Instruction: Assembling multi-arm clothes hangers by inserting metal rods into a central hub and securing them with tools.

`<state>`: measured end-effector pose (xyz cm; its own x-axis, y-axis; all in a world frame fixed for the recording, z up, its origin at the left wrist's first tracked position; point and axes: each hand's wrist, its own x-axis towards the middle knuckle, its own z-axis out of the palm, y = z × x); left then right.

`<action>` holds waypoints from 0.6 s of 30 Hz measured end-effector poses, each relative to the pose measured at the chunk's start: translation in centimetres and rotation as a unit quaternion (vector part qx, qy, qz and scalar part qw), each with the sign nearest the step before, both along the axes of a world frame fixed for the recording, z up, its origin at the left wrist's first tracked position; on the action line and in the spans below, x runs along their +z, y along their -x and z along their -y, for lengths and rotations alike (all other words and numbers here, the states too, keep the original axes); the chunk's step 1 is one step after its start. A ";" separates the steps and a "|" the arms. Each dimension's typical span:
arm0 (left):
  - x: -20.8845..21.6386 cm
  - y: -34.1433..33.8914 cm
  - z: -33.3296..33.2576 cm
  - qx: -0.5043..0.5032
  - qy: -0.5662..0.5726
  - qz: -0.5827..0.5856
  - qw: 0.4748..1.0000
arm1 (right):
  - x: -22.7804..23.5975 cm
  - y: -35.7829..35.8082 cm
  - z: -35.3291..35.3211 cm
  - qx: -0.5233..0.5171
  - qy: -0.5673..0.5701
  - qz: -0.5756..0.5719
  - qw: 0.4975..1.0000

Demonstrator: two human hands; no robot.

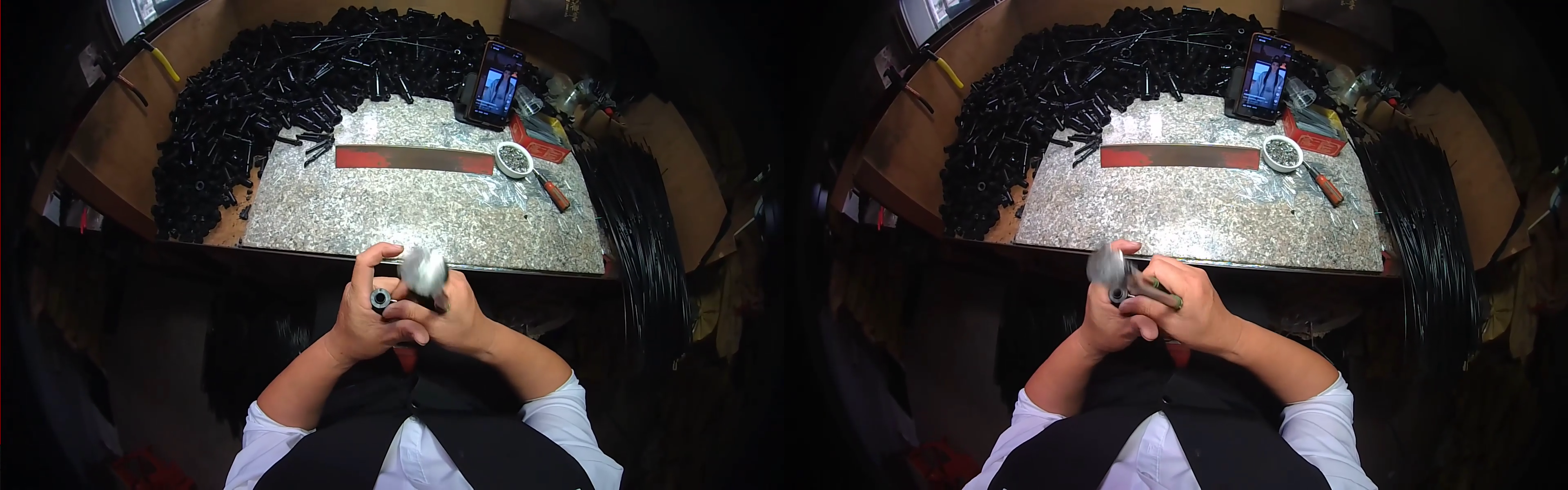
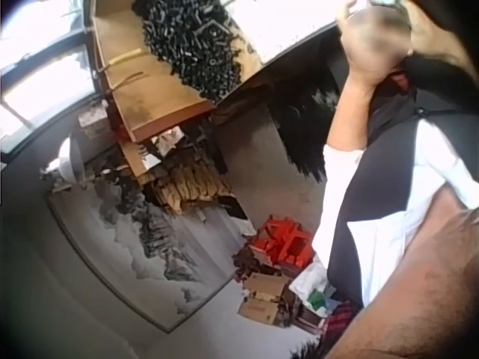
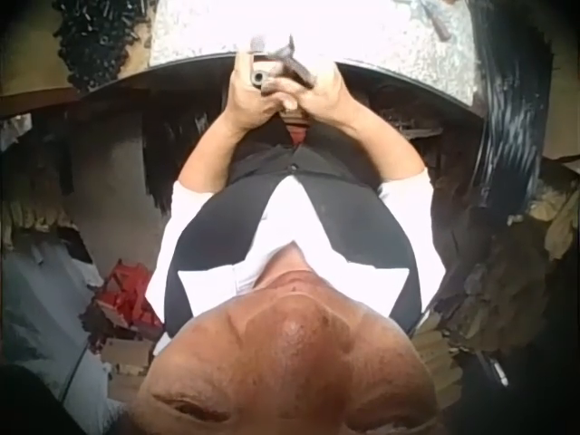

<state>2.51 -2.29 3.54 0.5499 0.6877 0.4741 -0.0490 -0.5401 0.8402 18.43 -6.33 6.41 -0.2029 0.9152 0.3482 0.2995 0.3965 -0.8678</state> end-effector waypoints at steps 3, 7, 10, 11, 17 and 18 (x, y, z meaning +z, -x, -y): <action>-0.3 -1.1 1.0 -0.015 0.200 0.172 0.965 | 1.9 -0.1 0.1 0.018 0.129 -0.055 0.990; -0.1 0.8 -0.2 0.029 0.169 0.125 0.977 | 2.3 -1.4 0.6 0.044 0.214 -0.009 0.976; 0.1 1.4 -0.6 0.047 0.198 0.148 0.968 | 2.3 -2.9 1.3 0.006 0.115 0.102 0.988; 0.3 1.4 -0.6 0.048 0.208 0.161 0.963 | 2.0 -3.5 1.5 0.008 0.045 0.147 0.988; 0.7 1.9 -1.1 0.047 0.192 0.134 0.971 | 3.4 -4.7 3.7 -0.025 -0.070 0.368 0.927; 0.8 1.9 -1.1 0.046 0.171 0.112 0.978 | 3.5 -4.7 3.9 -0.034 -0.083 0.397 0.914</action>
